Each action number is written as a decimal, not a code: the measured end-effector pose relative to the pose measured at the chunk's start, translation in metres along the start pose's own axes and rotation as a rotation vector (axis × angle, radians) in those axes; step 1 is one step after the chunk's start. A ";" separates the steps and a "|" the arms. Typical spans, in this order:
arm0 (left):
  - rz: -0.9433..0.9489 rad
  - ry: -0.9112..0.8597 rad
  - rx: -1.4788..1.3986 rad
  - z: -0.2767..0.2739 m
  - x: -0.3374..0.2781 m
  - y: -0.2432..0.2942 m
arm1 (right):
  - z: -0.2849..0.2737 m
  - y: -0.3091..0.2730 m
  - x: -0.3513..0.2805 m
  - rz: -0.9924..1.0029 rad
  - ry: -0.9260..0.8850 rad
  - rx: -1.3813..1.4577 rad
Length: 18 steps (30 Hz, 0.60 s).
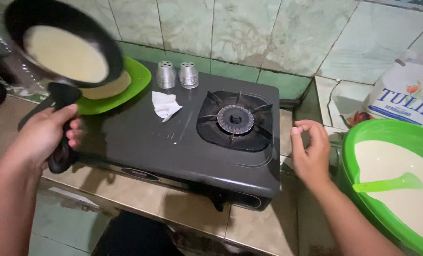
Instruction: Stirring batter in a bowl and pouring it into a frying pan to cook crepes.
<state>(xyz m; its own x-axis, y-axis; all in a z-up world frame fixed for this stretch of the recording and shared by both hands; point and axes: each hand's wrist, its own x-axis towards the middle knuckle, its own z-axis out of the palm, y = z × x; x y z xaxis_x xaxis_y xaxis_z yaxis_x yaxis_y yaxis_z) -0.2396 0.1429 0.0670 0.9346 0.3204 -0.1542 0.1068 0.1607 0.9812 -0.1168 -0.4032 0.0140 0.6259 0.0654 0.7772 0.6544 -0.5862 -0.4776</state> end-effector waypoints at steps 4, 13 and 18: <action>0.043 0.289 0.287 -0.069 0.048 -0.024 | 0.000 0.000 0.000 0.008 -0.002 -0.016; 0.335 0.636 1.169 -0.129 0.101 -0.060 | 0.001 0.003 0.000 0.009 -0.005 -0.013; 0.264 0.665 1.420 -0.081 0.070 -0.057 | 0.001 0.007 -0.001 -0.001 0.006 -0.026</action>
<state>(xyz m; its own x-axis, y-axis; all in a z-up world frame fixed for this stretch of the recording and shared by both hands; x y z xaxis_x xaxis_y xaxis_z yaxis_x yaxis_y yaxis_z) -0.2079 0.2314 -0.0087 0.7097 0.5911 0.3832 0.5444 -0.8055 0.2342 -0.1122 -0.4063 0.0095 0.6226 0.0618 0.7801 0.6439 -0.6071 -0.4657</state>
